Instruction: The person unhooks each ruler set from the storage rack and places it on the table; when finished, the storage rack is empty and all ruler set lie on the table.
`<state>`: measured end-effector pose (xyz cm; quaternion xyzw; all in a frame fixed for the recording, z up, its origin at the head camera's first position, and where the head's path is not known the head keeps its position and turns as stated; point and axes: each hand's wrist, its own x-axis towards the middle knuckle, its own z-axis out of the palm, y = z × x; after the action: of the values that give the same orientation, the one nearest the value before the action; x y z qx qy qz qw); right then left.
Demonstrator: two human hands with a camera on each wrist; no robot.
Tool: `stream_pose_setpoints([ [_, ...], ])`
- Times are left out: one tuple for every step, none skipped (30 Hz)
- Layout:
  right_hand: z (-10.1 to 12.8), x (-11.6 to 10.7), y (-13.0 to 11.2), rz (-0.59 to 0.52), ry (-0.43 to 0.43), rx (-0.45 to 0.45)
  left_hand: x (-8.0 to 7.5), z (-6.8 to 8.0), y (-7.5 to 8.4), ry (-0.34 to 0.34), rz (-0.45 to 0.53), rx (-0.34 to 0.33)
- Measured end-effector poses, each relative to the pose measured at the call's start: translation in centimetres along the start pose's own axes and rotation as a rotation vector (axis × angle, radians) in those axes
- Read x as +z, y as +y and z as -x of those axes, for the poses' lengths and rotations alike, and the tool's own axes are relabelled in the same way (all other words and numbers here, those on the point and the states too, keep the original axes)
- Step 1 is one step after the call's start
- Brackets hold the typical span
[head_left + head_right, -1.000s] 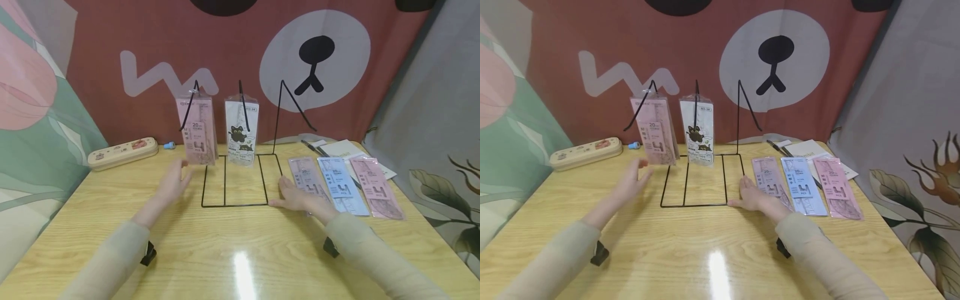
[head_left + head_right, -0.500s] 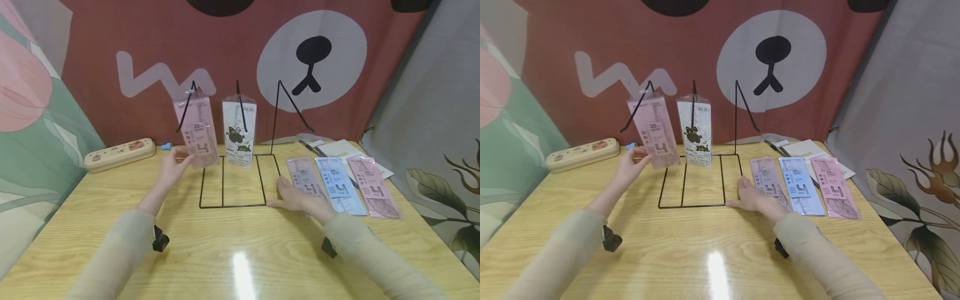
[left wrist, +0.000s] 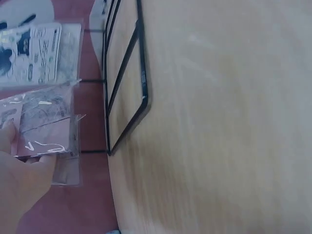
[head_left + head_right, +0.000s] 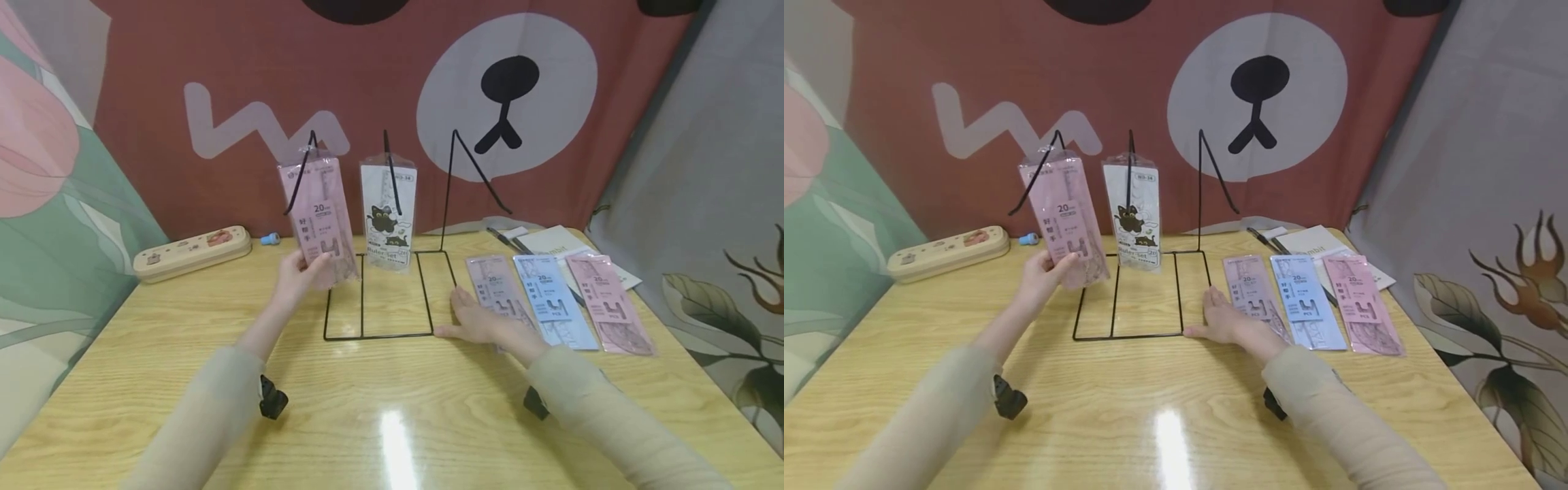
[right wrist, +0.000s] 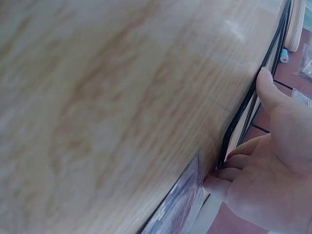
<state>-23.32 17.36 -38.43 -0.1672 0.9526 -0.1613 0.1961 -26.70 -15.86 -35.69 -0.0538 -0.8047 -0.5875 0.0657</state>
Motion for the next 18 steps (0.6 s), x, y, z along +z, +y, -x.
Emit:
stream_pose_setpoints([
  [0.0, 0.0, 0.0, -0.001, -0.001, 0.001, 0.0, 0.4, 0.0, 0.001, 0.001, 0.016],
  [0.0, 0.1, -0.1, -0.001, -0.002, 0.001, -0.1, 0.8, 0.0, 0.003, 0.001, 0.031],
  [0.0, 0.1, -0.1, -0.001, 0.000, 0.000, -0.1, 1.2, 0.0, 0.001, 0.006, 0.047],
  [0.0, 0.1, -0.1, 0.002, 0.001, 0.001, -0.2, 1.7, 0.1, -0.002, 0.004, 0.060],
  [0.0, 0.1, -0.2, 0.004, 0.003, 0.000, -0.3, 2.1, 0.1, -0.008, 0.008, 0.076],
  [0.0, 0.0, -0.2, 0.003, 0.003, -0.003, -0.4, 2.6, 0.1, -0.016, 0.013, 0.085],
  [0.0, 0.0, -0.2, 0.002, 0.002, -0.001, -0.5, 3.2, 0.1, -0.020, 0.022, 0.097],
  [0.0, 0.0, -0.3, -0.002, 0.001, -0.004, -0.7, 3.8, 0.1, -0.027, 0.029, 0.102],
  [0.0, 0.0, -0.3, -0.004, 0.000, -0.002, -0.8, 4.4, 0.1, -0.033, 0.031, 0.100],
  [0.0, 0.0, -0.4, -0.005, -0.002, -0.002, -1.0, 5.0, 0.1, -0.038, 0.031, 0.100],
  [0.0, 0.0, -0.4, -0.009, -0.002, -0.003, -1.2, 5.7, 0.0, -0.042, 0.033, 0.107],
  [0.0, 0.0, -0.4, -0.011, -0.002, -0.003, -1.4, 6.3, -0.1, -0.046, 0.029, 0.112],
  [0.0, 0.1, -0.4, -0.010, -0.003, 0.001, -1.5, 6.9, -0.1, -0.051, 0.027, 0.120],
  [0.0, 0.1, -0.4, -0.009, -0.003, 0.002, -1.7, 7.6, -0.2, -0.059, 0.019, 0.129],
  [0.1, 0.1, -0.3, -0.007, -0.001, 0.002, -1.9, 8.2, -0.2, -0.064, 0.015, 0.137],
  [0.1, 0.1, -0.3, -0.006, -0.001, 0.002, -2.0, 8.7, -0.2, -0.070, 0.016, 0.151],
  [0.1, 0.1, -0.3, -0.004, 0.001, 0.002, -2.1, 9.2, -0.3, -0.076, 0.016, 0.165],
  [0.1, 0.1, -0.3, -0.001, 0.002, 0.002, -2.2, 9.8, -0.3, -0.078, 0.015, 0.177],
])
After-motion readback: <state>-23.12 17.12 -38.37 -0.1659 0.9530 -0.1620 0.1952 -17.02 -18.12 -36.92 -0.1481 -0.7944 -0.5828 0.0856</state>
